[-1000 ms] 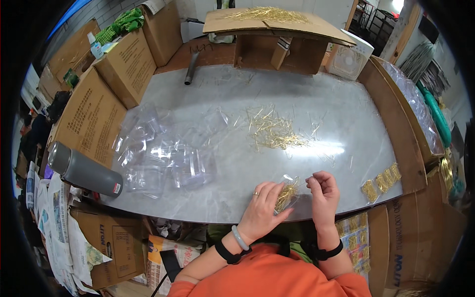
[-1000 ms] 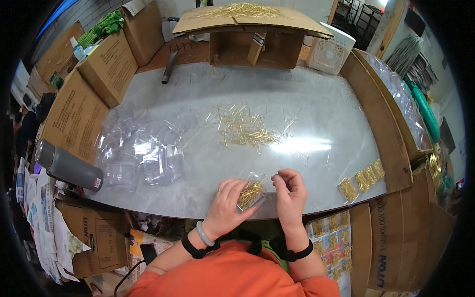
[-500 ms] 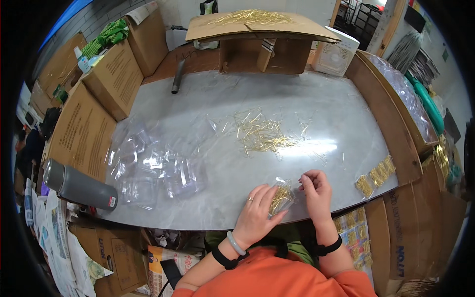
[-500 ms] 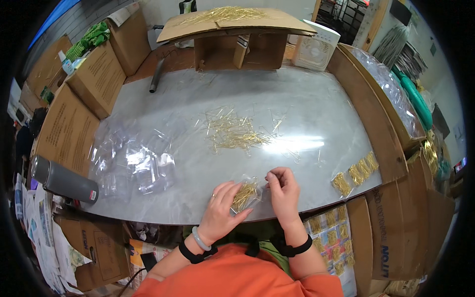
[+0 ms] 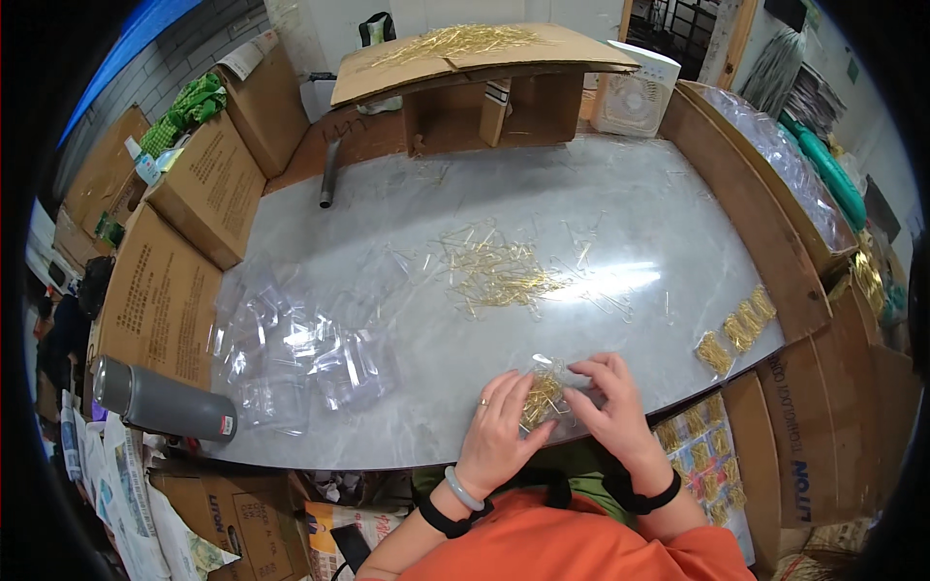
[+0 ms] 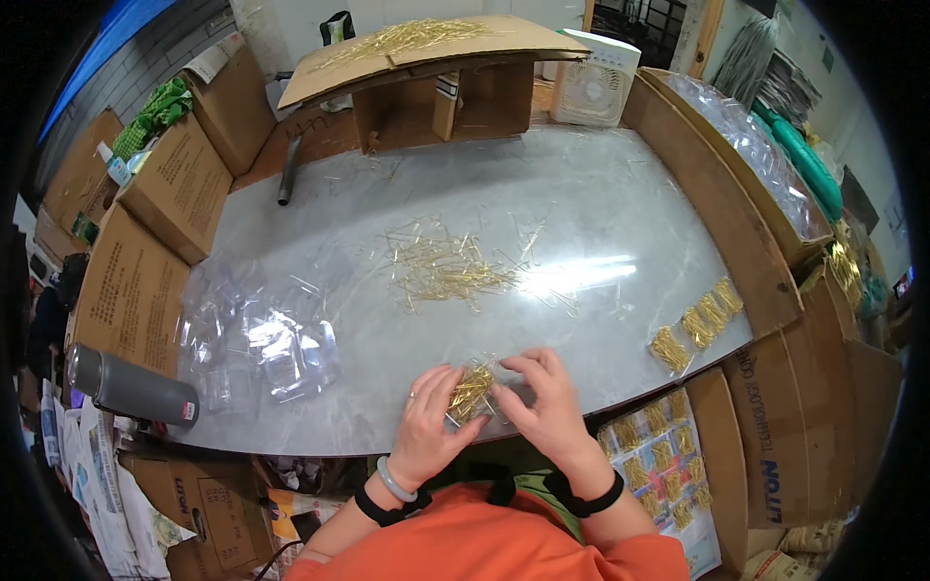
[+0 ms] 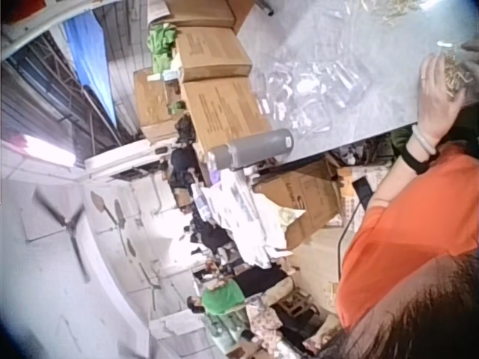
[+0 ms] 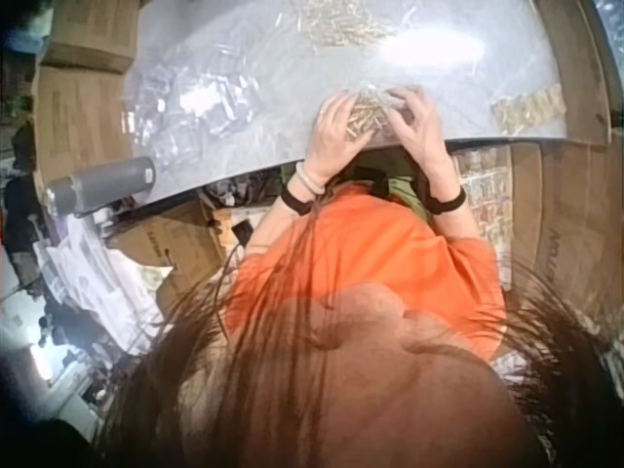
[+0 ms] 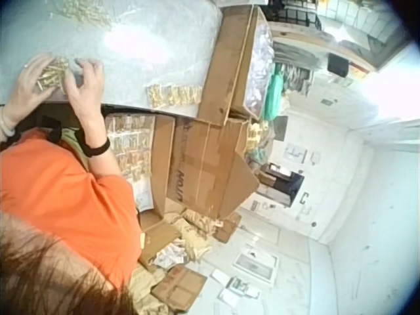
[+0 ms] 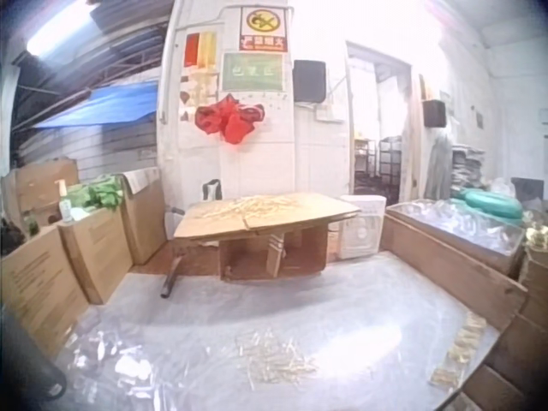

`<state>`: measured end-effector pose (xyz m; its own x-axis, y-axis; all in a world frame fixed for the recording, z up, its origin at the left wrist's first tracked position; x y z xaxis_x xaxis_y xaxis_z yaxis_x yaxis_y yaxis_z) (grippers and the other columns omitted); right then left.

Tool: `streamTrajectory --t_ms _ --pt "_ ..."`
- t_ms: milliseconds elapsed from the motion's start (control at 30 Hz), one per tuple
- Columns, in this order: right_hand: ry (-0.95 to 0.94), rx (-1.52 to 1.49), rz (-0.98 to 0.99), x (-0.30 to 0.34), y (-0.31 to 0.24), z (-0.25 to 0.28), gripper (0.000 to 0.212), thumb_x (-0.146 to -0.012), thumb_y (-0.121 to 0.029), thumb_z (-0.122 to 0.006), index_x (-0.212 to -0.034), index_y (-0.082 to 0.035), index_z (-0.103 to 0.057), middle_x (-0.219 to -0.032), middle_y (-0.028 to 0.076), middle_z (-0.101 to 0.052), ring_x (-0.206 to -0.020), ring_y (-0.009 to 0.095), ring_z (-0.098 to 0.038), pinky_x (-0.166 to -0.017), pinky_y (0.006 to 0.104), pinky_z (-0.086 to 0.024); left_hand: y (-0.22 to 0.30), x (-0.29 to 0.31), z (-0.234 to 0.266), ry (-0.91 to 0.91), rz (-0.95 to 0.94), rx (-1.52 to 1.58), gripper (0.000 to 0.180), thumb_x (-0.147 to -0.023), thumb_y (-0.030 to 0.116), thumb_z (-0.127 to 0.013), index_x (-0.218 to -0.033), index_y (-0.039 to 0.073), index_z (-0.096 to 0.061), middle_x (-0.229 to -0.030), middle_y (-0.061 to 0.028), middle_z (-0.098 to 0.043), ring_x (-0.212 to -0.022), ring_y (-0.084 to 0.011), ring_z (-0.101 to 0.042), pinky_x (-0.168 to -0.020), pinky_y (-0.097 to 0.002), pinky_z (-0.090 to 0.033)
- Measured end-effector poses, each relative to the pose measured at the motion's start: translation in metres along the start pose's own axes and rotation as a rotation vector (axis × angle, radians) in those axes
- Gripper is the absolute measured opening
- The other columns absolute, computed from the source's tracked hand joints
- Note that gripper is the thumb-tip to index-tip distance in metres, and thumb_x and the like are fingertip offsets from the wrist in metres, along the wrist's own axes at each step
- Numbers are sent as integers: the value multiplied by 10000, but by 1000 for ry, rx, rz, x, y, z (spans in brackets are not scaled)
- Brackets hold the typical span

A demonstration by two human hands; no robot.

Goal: Sorting small gold connectors on a table and putting them into plastic boxes.

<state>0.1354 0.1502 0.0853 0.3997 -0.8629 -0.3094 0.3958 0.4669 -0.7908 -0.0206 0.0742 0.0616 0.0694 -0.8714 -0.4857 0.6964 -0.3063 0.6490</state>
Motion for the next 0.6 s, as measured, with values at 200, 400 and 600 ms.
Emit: streamTrajectory --t_ms 200,400,600 --pt "-204 -115 -125 28 12 -8 340 -858 -27 -762 -1168 -8 -623 -896 117 -687 -754 228 -690 -687 343 -560 2 -1 -2 -6 -35 -27 671 -793 167 -838 -1363 -38 -547 -1293 -206 -603 -1238 -408 -566 -1059 -479 -467" --pt "-33 191 190 12 -8 10 276 -850 47 -660 -1114 -25 -624 -968 134 -682 -860 325 -667 -741 385 -556 3 -2 -2 -25 -38 -38 666 -791 157 -832 -1365 -30 -550 -1293 -209 -604 -1240 -411 -565 -1060 -476 -468" --pt "-137 359 442 -3 -25 9 356 -765 29 -605 -1110 -43 -659 -1011 104 -680 -923 307 -639 -775 393 -542 5 -3 -1 -22 -32 -20 687 -756 127 -845 -1360 -30 -556 -1288 -210 -609 -1228 -415 -573 -1054 -476 -476"
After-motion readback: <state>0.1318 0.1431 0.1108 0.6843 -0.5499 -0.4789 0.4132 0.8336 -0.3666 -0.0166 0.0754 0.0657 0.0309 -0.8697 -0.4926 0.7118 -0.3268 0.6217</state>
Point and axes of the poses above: each hand's wrist, its own x-axis away from the middle knuckle, its own z-axis out of the back of the hand, y = z × x, the point moved 7 cm from there along -x, towards the middle knuckle
